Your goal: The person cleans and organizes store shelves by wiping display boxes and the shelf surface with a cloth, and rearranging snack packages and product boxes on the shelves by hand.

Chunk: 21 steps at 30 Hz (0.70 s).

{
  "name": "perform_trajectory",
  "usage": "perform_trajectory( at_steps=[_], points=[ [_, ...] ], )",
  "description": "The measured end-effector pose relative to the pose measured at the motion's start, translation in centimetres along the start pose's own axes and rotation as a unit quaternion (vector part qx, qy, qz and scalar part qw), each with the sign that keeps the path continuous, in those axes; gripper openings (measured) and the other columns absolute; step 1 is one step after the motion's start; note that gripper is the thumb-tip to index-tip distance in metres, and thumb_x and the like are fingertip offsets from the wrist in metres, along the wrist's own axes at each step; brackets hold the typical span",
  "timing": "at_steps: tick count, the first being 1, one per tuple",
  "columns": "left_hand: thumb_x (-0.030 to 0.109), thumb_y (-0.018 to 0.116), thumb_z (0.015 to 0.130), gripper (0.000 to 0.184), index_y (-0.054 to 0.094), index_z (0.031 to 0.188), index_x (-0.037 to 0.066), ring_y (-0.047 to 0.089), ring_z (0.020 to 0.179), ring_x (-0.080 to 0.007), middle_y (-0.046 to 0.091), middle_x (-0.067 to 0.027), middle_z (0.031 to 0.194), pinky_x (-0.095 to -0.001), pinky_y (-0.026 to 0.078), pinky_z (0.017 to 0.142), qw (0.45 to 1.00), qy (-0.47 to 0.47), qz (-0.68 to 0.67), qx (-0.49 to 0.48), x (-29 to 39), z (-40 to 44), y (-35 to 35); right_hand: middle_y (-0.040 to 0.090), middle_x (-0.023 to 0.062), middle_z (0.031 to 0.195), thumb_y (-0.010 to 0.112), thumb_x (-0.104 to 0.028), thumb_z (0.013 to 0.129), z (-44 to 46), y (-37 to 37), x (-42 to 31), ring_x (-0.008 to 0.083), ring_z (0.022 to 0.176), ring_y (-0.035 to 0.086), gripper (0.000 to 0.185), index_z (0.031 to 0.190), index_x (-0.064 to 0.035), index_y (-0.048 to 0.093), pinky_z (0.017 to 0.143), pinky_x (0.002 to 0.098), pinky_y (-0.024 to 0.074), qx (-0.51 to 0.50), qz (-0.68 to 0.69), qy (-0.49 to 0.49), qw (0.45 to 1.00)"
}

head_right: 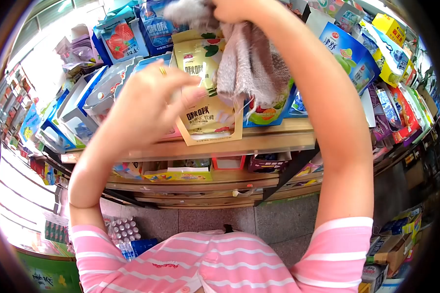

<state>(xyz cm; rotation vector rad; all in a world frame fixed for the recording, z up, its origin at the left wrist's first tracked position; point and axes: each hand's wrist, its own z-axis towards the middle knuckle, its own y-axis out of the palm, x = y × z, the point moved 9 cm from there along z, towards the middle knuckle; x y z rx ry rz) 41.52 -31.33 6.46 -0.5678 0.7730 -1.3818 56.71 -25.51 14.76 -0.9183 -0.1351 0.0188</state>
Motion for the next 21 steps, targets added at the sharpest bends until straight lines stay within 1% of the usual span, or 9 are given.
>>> perform_trajectory(
  at_steps=[1, 2, 3, 5, 7, 8, 10, 18, 21],
  points=[
    [0.023, 0.053, 0.086, 0.027, 0.064, 0.089, -0.001, 0.061, 0.081, -0.0321, 0.064, -0.0157, 0.084, -0.0381, 0.047, 0.078, 0.990, -0.082, -0.080, -0.088, -2.2, 1.3, 0.2, 0.062, 0.0219, 0.083, 0.054, 0.001, 0.067, -0.7, -2.8, 0.6, 0.0297, 0.077, 0.062, 0.042, 0.109, 0.0005, 0.050, 0.067, 0.0368, 0.0480, 0.054, 0.125, 0.021, 0.990],
    [0.023, 0.053, 0.086, 0.028, 0.063, 0.091, -0.003, 0.061, 0.085, -0.0314, 0.064, -0.0178, 0.088, -0.0355, 0.047, 0.074, 0.990, -0.087, -0.100, -0.044, -4.3, 2.2, 0.2, 0.062, 0.0191, 0.082, 0.053, 0.002, 0.068, -1.1, -3.6, 1.4, 0.0262, 0.075, 0.062, 0.046, 0.114, 0.0011, 0.047, 0.066, 0.0338, 0.0478, 0.046, 0.104, 0.076, 0.991],
    [0.024, 0.055, 0.084, 0.030, 0.063, 0.095, -0.002, 0.061, 0.086, -0.0311, 0.064, -0.0183, 0.091, -0.0358, 0.047, 0.076, 0.992, -0.070, -0.071, -0.072, -6.2, 3.2, 0.9, 0.063, 0.0164, 0.080, 0.052, 0.004, 0.070, -2.0, -4.1, 1.4, 0.0228, 0.073, 0.061, 0.050, 0.119, 0.0017, 0.043, 0.064, 0.0309, 0.0477, 0.036, 0.083, 0.128, 0.988],
    [0.023, 0.063, 0.077, 0.034, 0.061, 0.101, -0.001, 0.060, 0.091, -0.0312, 0.063, -0.0180, 0.097, -0.0361, 0.046, 0.079, 0.996, -0.054, 0.033, -0.067, -9.3, 4.6, 2.4, 0.062, 0.0092, 0.080, 0.049, 0.007, 0.072, -3.8, -5.1, 2.2, 0.0172, 0.069, 0.059, 0.046, 0.117, -0.0003, 0.048, 0.060, 0.0271, 0.0463, 0.086, 0.241, 0.154, 0.954],
    [0.017, 0.065, 0.071, 0.030, 0.064, 0.095, 0.000, 0.062, 0.085, -0.0305, 0.064, -0.0179, 0.092, -0.0365, 0.048, 0.076, 0.997, -0.042, 0.062, -0.027, -9.9, 6.1, 3.1, 0.061, 0.0064, 0.079, 0.049, 0.007, 0.073, -4.7, -4.5, 4.7, 0.0139, 0.066, 0.056, 0.042, 0.113, -0.0018, 0.052, 0.057, 0.0253, 0.0444, 0.083, 0.297, 0.184, 0.933],
    [0.014, 0.065, 0.069, 0.027, 0.066, 0.091, 0.000, 0.062, 0.081, -0.0301, 0.065, -0.0175, 0.087, -0.0364, 0.049, 0.073, 0.989, -0.099, 0.091, -0.066, -10.7, 6.6, 4.1, 0.061, 0.0037, 0.078, 0.049, 0.008, 0.074, -5.0, -3.8, 6.2, 0.0106, 0.063, 0.054, 0.038, 0.109, -0.0033, 0.056, 0.054, 0.0235, 0.0425, 0.076, 0.350, 0.213, 0.909],
    [0.009, 0.063, 0.064, 0.018, 0.069, 0.079, 0.002, 0.063, 0.068, -0.0289, 0.065, -0.0146, 0.073, -0.0362, 0.051, 0.065, 0.982, -0.130, 0.124, -0.061, -11.6, 6.8, 4.5, 0.060, 0.0034, 0.077, 0.049, 0.008, 0.074, -5.9, -3.9, 6.7, 0.0093, 0.061, 0.053, 0.034, 0.105, -0.0042, 0.059, 0.052, 0.0230, 0.0408, 0.087, 0.356, 0.225, 0.903],
    [0.011, 0.061, 0.065, 0.013, 0.070, 0.074, 0.008, 0.062, 0.066, -0.0292, 0.064, -0.0111, 0.069, -0.0373, 0.050, 0.061, 0.972, -0.099, 0.212, 0.006, -10.0, 6.0, 3.5, 0.059, 0.0041, 0.071, 0.055, -0.002, 0.075, -6.9, -3.9, 6.9, 0.0112, 0.058, 0.052, 0.020, 0.094, -0.0026, 0.062, 0.051, 0.0244, 0.0411, 0.094, 0.269, 0.301, 0.910],
    [0.010, 0.061, 0.066, 0.008, 0.066, 0.072, 0.006, 0.060, 0.066, -0.0306, 0.061, -0.0118, 0.067, -0.0379, 0.049, 0.060, 0.973, -0.009, 0.227, 0.046, -8.3, 5.7, 3.0, 0.060, 0.0056, 0.073, 0.057, -0.007, 0.074, -6.8, -3.1, 7.9, 0.0120, 0.060, 0.054, 0.022, 0.094, -0.0015, 0.063, 0.054, 0.0248, 0.0426, 0.072, 0.215, 0.334, 0.915]
  ],
)
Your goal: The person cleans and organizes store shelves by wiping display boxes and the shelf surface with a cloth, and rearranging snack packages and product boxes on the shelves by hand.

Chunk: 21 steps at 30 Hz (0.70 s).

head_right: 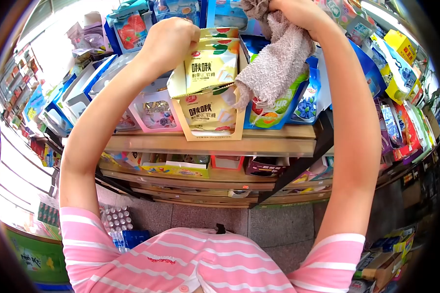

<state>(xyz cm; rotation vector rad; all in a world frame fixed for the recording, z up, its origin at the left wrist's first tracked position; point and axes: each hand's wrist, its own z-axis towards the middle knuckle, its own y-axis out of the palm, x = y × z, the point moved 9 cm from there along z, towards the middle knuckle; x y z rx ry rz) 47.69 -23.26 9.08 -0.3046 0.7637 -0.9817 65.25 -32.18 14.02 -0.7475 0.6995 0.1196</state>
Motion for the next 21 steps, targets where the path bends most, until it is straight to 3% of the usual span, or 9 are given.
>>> perform_trajectory(
  at_steps=[3, 6, 7, 8, 11, 15, 18, 20, 21],
  points=[
    [0.007, 0.056, 0.072, 0.007, 0.053, 0.074, 0.002, 0.058, 0.070, -0.0336, 0.058, -0.0154, 0.069, -0.0408, 0.044, 0.062, 0.982, -0.008, -0.172, -0.080, -0.1, 0.3, 0.8, 0.061, 0.0049, 0.074, 0.056, -0.007, 0.074, 0.7, 1.4, 0.8, 0.0117, 0.060, 0.054, 0.021, 0.094, -0.0020, 0.064, 0.055, 0.0248, 0.0432, -0.052, 0.057, -0.017, 0.997],
    [0.007, 0.052, 0.075, 0.007, 0.050, 0.079, 0.002, 0.056, 0.070, -0.0357, 0.056, -0.0172, 0.070, -0.0420, 0.043, 0.063, 0.960, -0.024, -0.228, -0.163, 0.0, 0.1, 2.3, 0.060, 0.0029, 0.073, 0.056, -0.007, 0.075, 1.1, 1.8, 1.8, 0.0110, 0.059, 0.053, 0.019, 0.092, -0.0018, 0.064, 0.055, 0.0257, 0.0433, -0.060, 0.083, -0.020, 0.994],
    [0.007, 0.050, 0.077, 0.015, 0.052, 0.092, 0.002, 0.057, 0.073, -0.0359, 0.058, -0.0188, 0.074, -0.0408, 0.044, 0.065, 0.961, -0.007, -0.209, -0.183, 0.2, 0.1, 2.5, 0.061, 0.0054, 0.081, 0.056, -0.008, 0.075, 1.2, 1.8, 2.4, 0.0141, 0.068, 0.057, 0.024, 0.097, -0.0030, 0.062, 0.061, 0.0278, 0.0455, -0.070, 0.102, -0.020, 0.992],
    [0.007, 0.050, 0.077, 0.015, 0.052, 0.092, 0.002, 0.057, 0.073, -0.0359, 0.058, -0.0188, 0.074, -0.0408, 0.044, 0.065, 0.961, -0.010, -0.209, -0.183, 0.2, 0.1, 2.4, 0.063, 0.0078, 0.088, 0.057, -0.010, 0.074, 1.3, 2.0, 2.9, 0.0172, 0.077, 0.060, 0.029, 0.103, -0.0042, 0.060, 0.068, 0.0299, 0.0476, -0.081, 0.121, -0.020, 0.989],
    [0.003, 0.050, 0.070, 0.043, 0.057, 0.113, 0.002, 0.058, 0.098, -0.0315, 0.060, -0.0198, 0.105, -0.0384, 0.047, 0.082, 0.919, -0.007, -0.209, -0.334, 1.8, -0.4, 3.4, 0.059, 0.0028, 0.087, 0.056, -0.015, 0.079, 1.2, 2.5, 2.7, 0.0087, 0.076, 0.055, 0.032, 0.108, -0.0021, 0.057, 0.067, 0.0248, 0.0458, -0.102, 0.132, -0.040, 0.985],
    [0.013, 0.052, 0.080, 0.030, 0.059, 0.105, -0.002, 0.062, 0.081, -0.0280, 0.063, -0.0223, 0.088, -0.0354, 0.048, 0.072, 0.906, -0.010, -0.283, -0.313, 3.0, -0.7, 0.4, 0.062, 0.0060, 0.088, 0.054, -0.011, 0.076, -0.6, 2.9, 0.5, 0.0162, 0.075, 0.059, 0.026, 0.101, -0.0053, 0.060, 0.067, 0.0275, 0.0472, -0.071, 0.132, -0.070, 0.986],
    [0.035, 0.057, 0.083, 0.039, 0.064, 0.093, -0.001, 0.063, 0.069, -0.0296, 0.063, -0.0179, 0.070, -0.0356, 0.048, 0.073, 0.916, -0.039, -0.255, -0.306, 4.0, -1.9, -1.9, 0.061, 0.0073, 0.074, 0.053, -0.003, 0.073, -3.0, 1.2, -4.9, 0.0161, 0.060, 0.056, 0.016, 0.086, -0.0017, 0.063, 0.057, 0.0286, 0.0451, 0.060, 0.011, -0.186, 0.981],
    [0.040, 0.059, 0.081, 0.042, 0.064, 0.088, -0.001, 0.062, 0.068, -0.0301, 0.062, -0.0163, 0.065, -0.0386, 0.046, 0.078, 0.953, 0.016, -0.199, -0.229, 5.4, -2.9, -4.1, 0.064, 0.0132, 0.077, 0.054, -0.006, 0.071, -4.3, 2.7, -9.1, 0.0240, 0.067, 0.062, 0.014, 0.079, -0.0034, 0.065, 0.061, 0.0324, 0.0487, 0.021, -0.322, -0.390, 0.862],
    [0.039, 0.063, 0.076, 0.040, 0.064, 0.084, 0.000, 0.061, 0.067, -0.0308, 0.061, -0.0148, 0.063, -0.0413, 0.044, 0.084, 0.958, 0.039, -0.192, -0.209, 6.1, -3.6, -4.7, 0.064, 0.0115, 0.085, 0.053, -0.007, 0.072, -5.5, 5.7, -9.8, 0.0244, 0.074, 0.062, 0.016, 0.085, -0.0059, 0.064, 0.066, 0.0322, 0.0485, -0.058, -0.356, -0.427, 0.829]
  ],
)
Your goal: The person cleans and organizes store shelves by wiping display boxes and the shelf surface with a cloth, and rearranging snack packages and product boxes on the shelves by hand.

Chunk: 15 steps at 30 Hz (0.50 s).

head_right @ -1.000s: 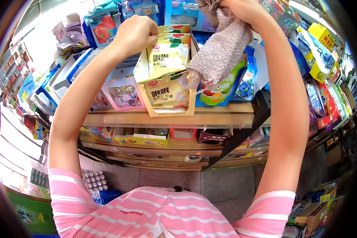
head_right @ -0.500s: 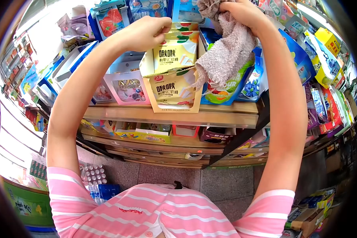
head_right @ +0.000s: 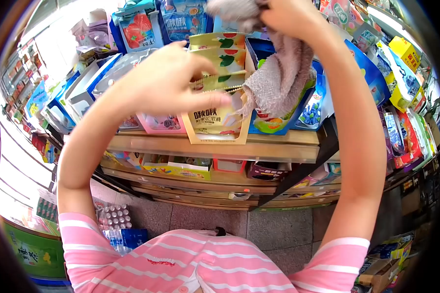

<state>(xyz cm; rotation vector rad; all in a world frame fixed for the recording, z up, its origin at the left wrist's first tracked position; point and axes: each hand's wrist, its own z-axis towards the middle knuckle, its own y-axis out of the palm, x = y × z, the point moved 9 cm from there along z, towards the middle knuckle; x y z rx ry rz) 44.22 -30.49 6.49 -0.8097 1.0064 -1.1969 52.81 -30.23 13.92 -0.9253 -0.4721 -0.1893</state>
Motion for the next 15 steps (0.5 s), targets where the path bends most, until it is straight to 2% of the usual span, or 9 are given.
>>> perform_trajectory(
  at_steps=[1, 3, 5, 6, 7, 9, 10, 11, 15],
  points=[
    [0.034, 0.065, 0.074, 0.032, 0.064, 0.082, 0.003, 0.061, 0.069, -0.0314, 0.060, -0.0130, 0.062, -0.0419, 0.042, 0.087, 0.998, 0.010, 0.039, 0.056, 0.1, -1.0, 0.9, 0.063, 0.0097, 0.094, 0.053, -0.008, 0.073, 1.0, 1.7, -3.2, 0.0247, 0.080, 0.061, 0.020, 0.090, -0.0084, 0.063, 0.070, 0.0320, 0.0484, -0.067, -0.010, -0.068, 0.995],
    [0.022, 0.066, 0.072, 0.020, 0.064, 0.081, 0.004, 0.060, 0.066, -0.0319, 0.059, -0.0119, 0.060, -0.0408, 0.043, 0.086, 0.997, 0.001, 0.025, 0.077, -0.1, -1.3, 1.4, 0.063, 0.0108, 0.094, 0.055, -0.010, 0.069, 1.4, 5.1, -4.7, 0.0287, 0.087, 0.060, 0.016, 0.082, -0.0099, 0.064, 0.073, 0.0364, 0.0487, -0.227, -0.030, -0.031, 0.973],
    [0.017, 0.065, 0.072, 0.015, 0.063, 0.080, 0.004, 0.058, 0.064, -0.0318, 0.058, -0.0121, 0.060, -0.0400, 0.044, 0.079, 0.991, 0.033, 0.015, 0.130, 0.2, -1.8, 1.5, 0.065, 0.0089, 0.086, 0.059, -0.015, 0.067, 0.1, 9.2, -6.4, 0.0268, 0.086, 0.061, 0.020, 0.085, -0.0112, 0.066, 0.072, 0.0376, 0.0490, -0.357, -0.028, -0.026, 0.933],
    [0.011, 0.065, 0.072, 0.010, 0.062, 0.078, 0.004, 0.057, 0.061, -0.0317, 0.057, -0.0122, 0.059, -0.0392, 0.046, 0.073, 0.981, 0.063, 0.001, 0.181, 0.7, -2.3, 0.9, 0.065, 0.0089, 0.086, 0.059, -0.015, 0.067, 0.3, 9.7, -6.2, 0.0268, 0.086, 0.061, 0.020, 0.085, -0.0112, 0.066, 0.072, 0.0376, 0.0490, -0.357, -0.028, -0.022, 0.934],
    [0.011, 0.065, 0.072, 0.010, 0.062, 0.078, 0.004, 0.057, 0.061, -0.0317, 0.057, -0.0122, 0.059, -0.0392, 0.046, 0.073, 0.981, 0.066, 0.000, 0.180, 0.8, -2.5, 1.1, 0.065, 0.0099, 0.083, 0.061, -0.015, 0.065, 0.3, 10.4, -6.2, 0.0281, 0.083, 0.062, 0.020, 0.083, -0.0101, 0.067, 0.070, 0.0377, 0.0496, -0.374, -0.011, -0.027, 0.927],
    [0.006, 0.064, 0.071, 0.007, 0.060, 0.076, 0.003, 0.054, 0.057, -0.0310, 0.056, -0.0130, 0.058, -0.0379, 0.045, 0.059, 0.988, 0.014, -0.046, 0.149, -0.1, -2.6, 1.8, 0.065, 0.0108, 0.080, 0.063, -0.016, 0.063, 0.6, 11.3, -6.1, 0.0294, 0.080, 0.062, 0.020, 0.082, -0.0091, 0.067, 0.068, 0.0378, 0.0501, -0.393, 0.007, -0.030, 0.919],
    [0.007, 0.064, 0.072, 0.007, 0.060, 0.076, 0.003, 0.054, 0.058, -0.0304, 0.055, -0.0135, 0.058, -0.0378, 0.043, 0.052, 0.988, 0.005, -0.060, 0.143, -0.4, -2.6, 1.8, 0.064, 0.0126, 0.079, 0.063, -0.013, 0.062, 1.3, 11.0, -6.1, 0.0302, 0.078, 0.063, 0.019, 0.079, -0.0071, 0.067, 0.066, 0.0377, 0.0505, -0.331, -0.012, -0.028, 0.943],
    [0.007, 0.064, 0.072, 0.007, 0.060, 0.076, 0.003, 0.054, 0.058, -0.0304, 0.055, -0.0135, 0.058, -0.0378, 0.043, 0.052, 0.988, 0.005, -0.060, 0.143, -0.4, -2.7, 1.8, 0.064, 0.0144, 0.079, 0.064, -0.011, 0.061, 2.4, 9.9, -5.9, 0.0310, 0.076, 0.063, 0.017, 0.077, -0.0051, 0.068, 0.064, 0.0376, 0.0509, -0.259, -0.036, -0.029, 0.965],
    [0.006, 0.063, 0.072, 0.006, 0.061, 0.078, 0.003, 0.054, 0.058, -0.0312, 0.055, -0.0139, 0.058, -0.0392, 0.043, 0.053, 0.987, 0.008, -0.068, 0.143, -0.3, -2.7, 1.8, 0.064, 0.0154, 0.075, 0.064, -0.006, 0.059, 3.1, 9.1, -4.2, 0.0308, 0.073, 0.064, 0.012, 0.070, -0.0034, 0.067, 0.061, 0.0373, 0.0513, -0.187, -0.075, 0.009, 0.979]
  ],
)
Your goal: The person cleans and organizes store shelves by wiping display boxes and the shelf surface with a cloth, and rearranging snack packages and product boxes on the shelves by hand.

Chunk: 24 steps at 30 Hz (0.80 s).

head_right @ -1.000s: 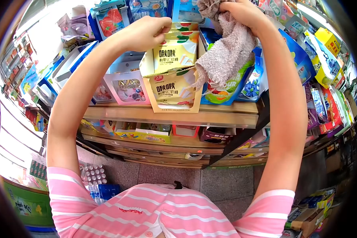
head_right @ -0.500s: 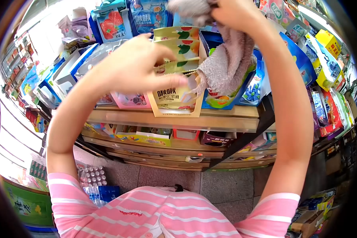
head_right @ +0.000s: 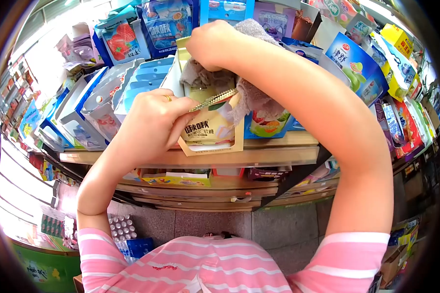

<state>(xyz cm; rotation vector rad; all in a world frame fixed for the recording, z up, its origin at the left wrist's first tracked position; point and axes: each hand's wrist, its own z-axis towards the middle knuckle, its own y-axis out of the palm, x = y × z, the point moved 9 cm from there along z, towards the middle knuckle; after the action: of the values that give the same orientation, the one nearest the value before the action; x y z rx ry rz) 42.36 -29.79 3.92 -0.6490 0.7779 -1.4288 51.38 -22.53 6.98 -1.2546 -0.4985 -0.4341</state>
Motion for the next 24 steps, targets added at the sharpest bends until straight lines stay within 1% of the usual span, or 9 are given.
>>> perform_trajectory(
  at_steps=[1, 4, 6, 12, 15, 16, 17, 20, 24],
  points=[
    [0.006, 0.063, 0.073, 0.006, 0.061, 0.077, 0.003, 0.054, 0.058, -0.0313, 0.055, -0.0140, 0.058, -0.0394, 0.043, 0.053, 1.000, 0.002, 0.006, 0.000, 0.3, 0.0, 0.0, 0.064, 0.0154, 0.075, 0.064, -0.006, 0.059, -0.4, 0.1, 0.2, 0.0308, 0.073, 0.064, 0.012, 0.070, -0.0034, 0.067, 0.061, 0.0373, 0.0513, -0.003, 0.002, 0.003, 1.000],
    [0.007, 0.063, 0.073, 0.006, 0.061, 0.077, 0.003, 0.055, 0.059, -0.0316, 0.055, -0.0142, 0.057, -0.0398, 0.043, 0.053, 1.000, 0.006, 0.016, -0.001, 0.3, 0.1, 0.0, 0.063, 0.0145, 0.073, 0.063, -0.009, 0.061, -0.2, -2.3, 2.1, 0.0301, 0.072, 0.064, 0.010, 0.070, -0.0054, 0.066, 0.061, 0.0383, 0.0512, 0.141, -0.021, 0.037, 0.989],
    [0.007, 0.063, 0.073, 0.006, 0.061, 0.077, 0.002, 0.055, 0.059, -0.0317, 0.055, -0.0143, 0.057, -0.0400, 0.043, 0.052, 1.000, 0.012, 0.018, -0.003, 0.5, 0.2, 0.0, 0.065, 0.0153, 0.078, 0.056, -0.013, 0.071, 0.6, -2.4, 3.6, 0.0289, 0.074, 0.064, 0.013, 0.073, -0.0062, 0.067, 0.064, 0.0367, 0.0507, 0.129, -0.012, 0.070, 0.989],
    [0.016, 0.059, 0.080, 0.015, 0.062, 0.079, 0.002, 0.056, 0.067, -0.0341, 0.058, -0.0162, 0.065, -0.0417, 0.044, 0.070, 0.998, 0.025, 0.046, -0.035, 0.8, 0.9, -0.4, 0.064, 0.0145, 0.075, 0.059, -0.019, 0.070, -3.1, -6.2, 7.6, 0.0310, 0.074, 0.063, 0.015, 0.072, -0.0060, 0.066, 0.065, 0.0405, 0.0507, 0.134, -0.009, 0.151, 0.979],
    [0.029, 0.045, 0.090, 0.034, 0.063, 0.086, 0.000, 0.059, 0.078, -0.0333, 0.062, -0.0194, 0.080, -0.0407, 0.044, 0.077, 0.999, 0.025, 0.032, -0.014, 0.1, 2.9, -1.9, 0.062, 0.0162, 0.074, 0.060, -0.020, 0.069, -6.0, -7.8, 9.2, 0.0337, 0.074, 0.061, 0.014, 0.072, -0.0071, 0.064, 0.065, 0.0424, 0.0495, 0.165, 0.036, 0.172, 0.971],
    [0.028, 0.046, 0.089, 0.033, 0.062, 0.091, -0.001, 0.059, 0.083, -0.0332, 0.062, -0.0195, 0.087, -0.0395, 0.045, 0.076, 0.996, -0.023, 0.017, -0.081, -1.1, 3.9, -1.8, 0.062, 0.0162, 0.074, 0.060, -0.020, 0.069, -6.5, -7.7, 9.4, 0.0337, 0.074, 0.061, 0.014, 0.072, -0.0071, 0.064, 0.065, 0.0424, 0.0495, 0.165, 0.036, 0.169, 0.971],
    [0.026, 0.048, 0.089, 0.032, 0.061, 0.092, -0.003, 0.058, 0.086, -0.0340, 0.062, -0.0194, 0.090, -0.0389, 0.045, 0.074, 0.995, -0.079, -0.027, -0.048, -3.7, 5.0, -1.9, 0.062, 0.0164, 0.073, 0.060, -0.020, 0.068, -7.0, -7.8, 9.7, 0.0340, 0.073, 0.061, 0.014, 0.072, -0.0068, 0.064, 0.064, 0.0425, 0.0492, 0.178, 0.026, 0.172, 0.969],
    [0.017, 0.061, 0.077, 0.024, 0.062, 0.093, -0.001, 0.059, 0.086, -0.0318, 0.063, -0.0161, 0.090, -0.0403, 0.046, 0.079, 0.991, -0.010, 0.131, 0.027, -6.7, 7.1, -1.7, 0.061, 0.0161, 0.070, 0.060, -0.020, 0.068, -8.3, -7.6, 10.1, 0.0343, 0.069, 0.060, 0.014, 0.070, -0.0060, 0.062, 0.062, 0.0430, 0.0482, 0.198, 0.016, 0.171, 0.965],
    [0.015, 0.063, 0.072, 0.024, 0.064, 0.091, 0.001, 0.061, 0.085, -0.0315, 0.064, -0.0162, 0.087, -0.0398, 0.048, 0.077, 0.985, -0.069, 0.156, -0.022, -8.5, 8.8, 0.5, 0.061, 0.0159, 0.069, 0.060, -0.018, 0.067, -9.6, -7.0, 10.5, 0.0344, 0.067, 0.060, 0.013, 0.070, -0.0056, 0.061, 0.062, 0.0431, 0.0477, 0.210, 0.047, 0.184, 0.959]
  ],
)
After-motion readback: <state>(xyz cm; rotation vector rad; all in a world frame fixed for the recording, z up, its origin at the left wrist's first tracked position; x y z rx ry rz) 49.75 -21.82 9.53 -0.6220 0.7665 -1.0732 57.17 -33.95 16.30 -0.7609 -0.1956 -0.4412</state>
